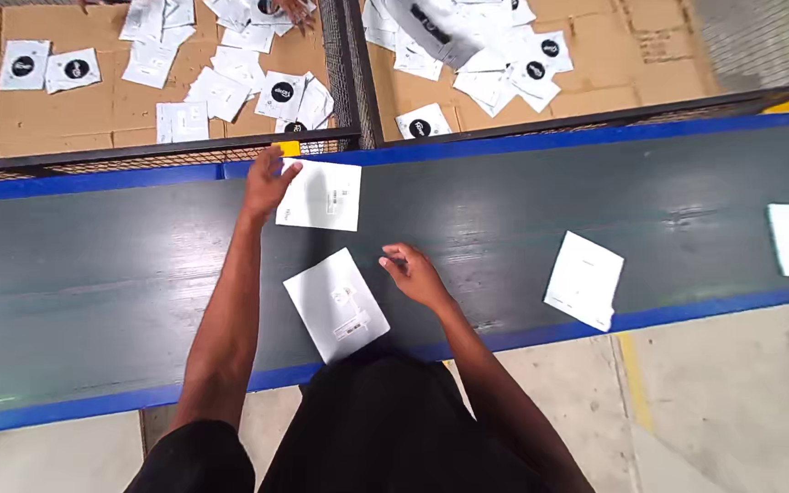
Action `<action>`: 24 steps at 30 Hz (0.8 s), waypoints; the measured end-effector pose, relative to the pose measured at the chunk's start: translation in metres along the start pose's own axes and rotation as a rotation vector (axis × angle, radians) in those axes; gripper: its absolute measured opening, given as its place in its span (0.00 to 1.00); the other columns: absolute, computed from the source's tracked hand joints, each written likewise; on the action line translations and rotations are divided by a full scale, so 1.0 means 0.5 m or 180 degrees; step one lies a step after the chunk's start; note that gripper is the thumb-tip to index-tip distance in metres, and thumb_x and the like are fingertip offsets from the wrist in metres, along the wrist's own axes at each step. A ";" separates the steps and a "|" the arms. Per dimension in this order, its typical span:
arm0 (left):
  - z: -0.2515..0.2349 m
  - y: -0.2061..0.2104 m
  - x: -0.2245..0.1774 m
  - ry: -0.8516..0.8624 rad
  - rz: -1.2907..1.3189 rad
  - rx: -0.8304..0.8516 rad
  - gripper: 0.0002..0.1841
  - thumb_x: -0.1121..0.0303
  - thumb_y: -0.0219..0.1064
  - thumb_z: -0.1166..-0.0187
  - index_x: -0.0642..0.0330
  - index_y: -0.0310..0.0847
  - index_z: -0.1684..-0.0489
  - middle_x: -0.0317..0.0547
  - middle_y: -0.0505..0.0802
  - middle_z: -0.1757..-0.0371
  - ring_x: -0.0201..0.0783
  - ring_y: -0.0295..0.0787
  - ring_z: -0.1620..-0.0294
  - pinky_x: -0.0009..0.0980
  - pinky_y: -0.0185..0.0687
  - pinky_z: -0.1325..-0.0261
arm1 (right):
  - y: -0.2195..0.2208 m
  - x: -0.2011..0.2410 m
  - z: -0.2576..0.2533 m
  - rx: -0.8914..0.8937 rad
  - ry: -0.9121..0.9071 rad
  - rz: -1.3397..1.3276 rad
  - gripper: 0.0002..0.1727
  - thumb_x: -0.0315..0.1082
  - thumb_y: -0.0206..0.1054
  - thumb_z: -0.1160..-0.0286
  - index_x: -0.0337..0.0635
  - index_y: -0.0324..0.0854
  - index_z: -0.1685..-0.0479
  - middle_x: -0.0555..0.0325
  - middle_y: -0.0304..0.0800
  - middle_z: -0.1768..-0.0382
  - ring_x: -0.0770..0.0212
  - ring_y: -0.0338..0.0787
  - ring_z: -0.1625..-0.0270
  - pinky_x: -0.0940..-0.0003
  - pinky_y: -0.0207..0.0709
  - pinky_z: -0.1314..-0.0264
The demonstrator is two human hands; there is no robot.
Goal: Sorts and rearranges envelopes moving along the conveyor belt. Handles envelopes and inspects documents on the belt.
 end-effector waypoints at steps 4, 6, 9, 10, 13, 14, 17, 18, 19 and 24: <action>0.219 -0.011 0.158 -0.0531 -0.1480 -0.0225 0.52 0.34 0.73 0.32 0.69 0.66 0.17 0.71 0.74 0.19 0.61 0.70 0.17 0.57 0.68 0.16 | 0.071 0.116 -0.265 0.0063 -0.0642 0.0677 0.38 0.57 0.65 0.19 0.44 0.70 0.16 0.51 0.76 0.18 0.53 0.76 0.17 0.49 0.72 0.16; 0.378 -0.014 0.217 -0.0991 -0.1944 -0.0376 0.62 0.27 0.75 0.42 0.70 0.61 0.13 0.79 0.64 0.14 0.74 0.57 0.13 0.68 0.59 0.16 | 0.140 0.166 -0.382 0.0124 -0.0886 0.1081 0.48 0.58 0.73 0.26 0.41 0.60 0.10 0.46 0.62 0.10 0.47 0.64 0.10 0.45 0.62 0.10; 0.576 -0.021 0.273 -0.1916 -0.2337 -0.0833 0.72 0.22 0.75 0.52 0.71 0.53 0.10 0.83 0.62 0.16 0.81 0.60 0.17 0.76 0.64 0.25 | 0.245 0.180 -0.457 0.0430 -0.0810 0.1690 0.63 0.66 0.76 0.37 0.39 0.50 0.06 0.40 0.50 0.07 0.41 0.50 0.05 0.39 0.44 0.05; 0.621 -0.019 0.291 -0.2112 -0.2437 -0.0948 0.73 0.20 0.74 0.53 0.70 0.53 0.10 0.82 0.64 0.16 0.80 0.62 0.18 0.76 0.66 0.27 | 0.271 0.183 -0.458 0.0492 -0.0801 0.1786 0.63 0.67 0.76 0.38 0.38 0.50 0.06 0.38 0.52 0.07 0.40 0.50 0.05 0.38 0.42 0.05; 0.690 -0.025 0.327 -0.2125 -0.2550 -0.1387 0.66 0.29 0.78 0.45 0.72 0.55 0.11 0.83 0.69 0.21 0.80 0.66 0.22 0.74 0.67 0.29 | 0.299 0.205 -0.400 0.0618 -0.0821 0.1898 0.65 0.61 0.83 0.45 0.41 0.50 0.06 0.42 0.63 0.11 0.43 0.60 0.08 0.39 0.46 0.06; 0.689 -0.032 0.331 -0.2061 -0.2438 -0.1541 0.63 0.35 0.81 0.43 0.73 0.55 0.12 0.86 0.70 0.23 0.81 0.67 0.23 0.73 0.66 0.27 | 0.292 0.204 -0.370 0.0651 -0.0797 0.1930 0.67 0.59 0.86 0.49 0.41 0.50 0.06 0.41 0.66 0.14 0.41 0.63 0.10 0.38 0.48 0.07; 0.697 -0.092 0.345 -0.2077 -0.1847 -0.1913 0.63 0.48 0.88 0.45 0.78 0.51 0.12 0.85 0.73 0.24 0.78 0.69 0.22 0.67 0.64 0.20 | 0.288 0.183 -0.262 0.0988 -0.0587 0.1622 0.63 0.54 0.90 0.56 0.40 0.62 0.12 0.34 0.73 0.22 0.32 0.75 0.23 0.30 0.69 0.25; 0.711 -0.120 0.356 -0.2243 -0.1540 -0.2008 0.64 0.50 0.90 0.48 0.76 0.50 0.12 0.80 0.76 0.25 0.72 0.72 0.22 0.63 0.67 0.19 | 0.285 0.166 -0.230 0.1218 -0.0426 0.1349 0.54 0.54 0.87 0.47 0.40 0.67 0.16 0.36 0.80 0.28 0.34 0.83 0.30 0.31 0.75 0.31; 0.709 -0.150 0.370 -0.2356 -0.1209 -0.2116 0.63 0.53 0.91 0.51 0.74 0.54 0.14 0.74 0.83 0.31 0.65 0.81 0.28 0.59 0.75 0.23 | 0.266 0.149 -0.216 0.1406 -0.0224 0.1015 0.46 0.55 0.82 0.38 0.40 0.70 0.21 0.40 0.88 0.40 0.41 0.91 0.42 0.36 0.83 0.40; 0.703 -0.218 0.420 -0.1992 0.0254 -0.2186 0.38 0.66 0.90 0.46 0.73 0.75 0.37 0.58 0.94 0.54 0.46 0.95 0.54 0.46 0.93 0.45 | -0.028 0.027 -0.216 0.0485 0.0922 -0.1771 0.26 0.43 0.64 0.13 0.43 0.65 0.22 0.52 0.93 0.53 0.57 0.97 0.57 0.58 0.94 0.50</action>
Point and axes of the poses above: each hand's wrist, its own z-axis away from the middle knuckle, its own y-axis out of the palm, x = y × z, the point moved 6 cm from there along -z, towards the middle knuckle
